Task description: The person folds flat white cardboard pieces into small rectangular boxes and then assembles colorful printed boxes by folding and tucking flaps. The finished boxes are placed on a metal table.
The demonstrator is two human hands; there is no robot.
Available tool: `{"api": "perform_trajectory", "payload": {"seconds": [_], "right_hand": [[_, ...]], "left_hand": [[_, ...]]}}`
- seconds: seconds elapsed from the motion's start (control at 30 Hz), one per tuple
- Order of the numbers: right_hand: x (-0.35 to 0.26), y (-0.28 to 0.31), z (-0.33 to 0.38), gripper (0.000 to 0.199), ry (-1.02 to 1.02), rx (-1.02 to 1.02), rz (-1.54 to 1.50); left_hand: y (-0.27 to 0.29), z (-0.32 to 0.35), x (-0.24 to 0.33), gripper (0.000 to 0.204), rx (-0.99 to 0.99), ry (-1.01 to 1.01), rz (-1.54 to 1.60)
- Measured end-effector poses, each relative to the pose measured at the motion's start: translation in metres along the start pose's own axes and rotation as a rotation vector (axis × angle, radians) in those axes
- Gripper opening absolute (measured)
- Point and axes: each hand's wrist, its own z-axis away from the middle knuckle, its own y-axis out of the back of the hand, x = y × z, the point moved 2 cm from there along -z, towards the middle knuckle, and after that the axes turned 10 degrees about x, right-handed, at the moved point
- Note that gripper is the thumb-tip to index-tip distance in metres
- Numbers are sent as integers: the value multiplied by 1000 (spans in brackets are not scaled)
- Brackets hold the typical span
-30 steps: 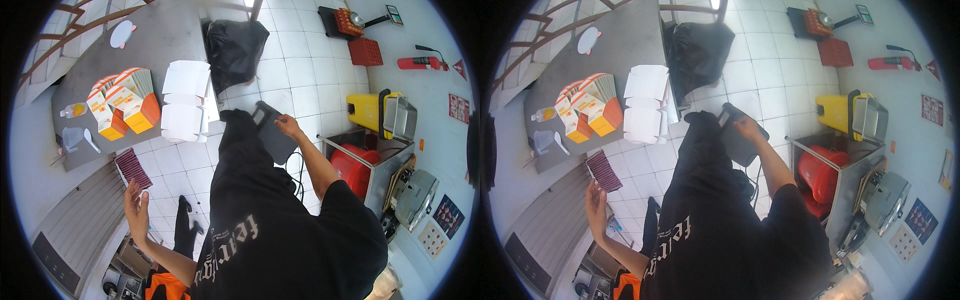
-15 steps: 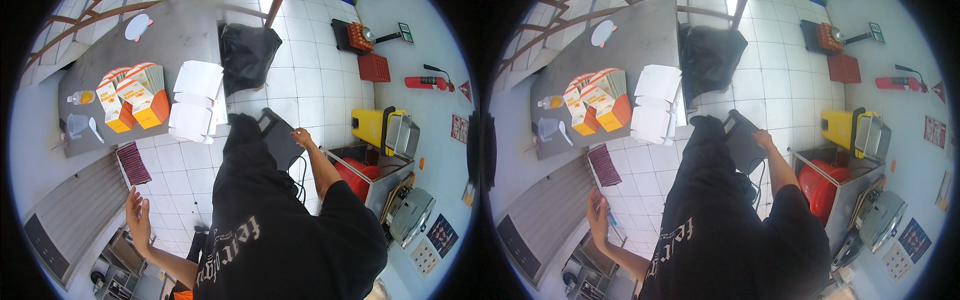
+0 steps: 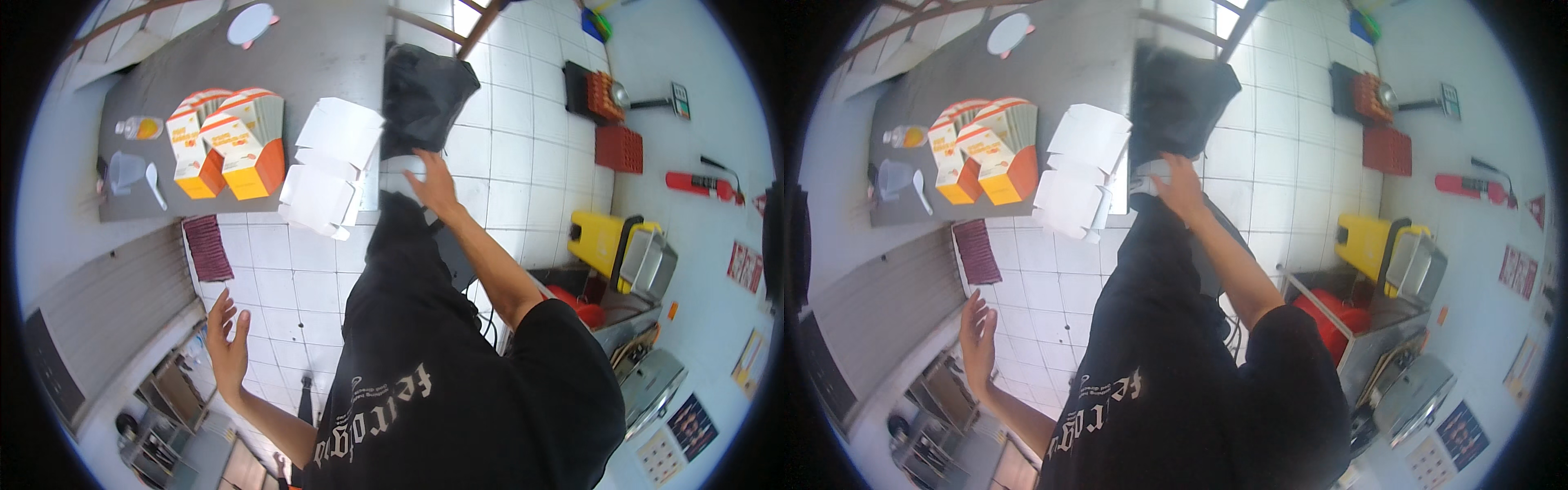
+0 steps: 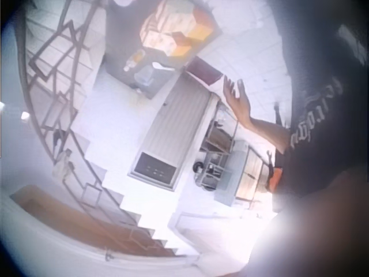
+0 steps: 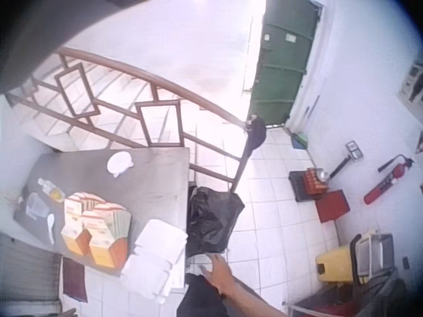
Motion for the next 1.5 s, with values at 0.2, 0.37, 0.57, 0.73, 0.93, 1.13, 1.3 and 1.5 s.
{"api": "perform_trajectory", "payload": {"seconds": [0.2,0.37,0.57,0.73,0.93,1.13,1.3,1.5], "right_hand": [[-104,-81,-95,91,270,-73,363],[-113,-97,-112,93,222,-214,465],[-129,-92,-115,95,226,-210,512],[-131,-83,-146,47,266,-216,341],[-135,-61,-177,28,382,-472,232],[-121,-62,-186,29,535,-409,90],[-99,-85,-174,56,660,-290,319],[-117,-110,-156,70,577,-214,468]], "left_hand": [[-27,14,15,55,5,-74,80],[-34,37,0,55,104,64,129],[-60,75,-35,56,177,251,216],[-77,94,-46,56,252,253,288],[-86,100,-48,57,323,243,343],[-91,95,-48,59,297,224,338],[-93,93,-45,59,293,213,348],[-97,98,-44,58,248,245,316]]}}
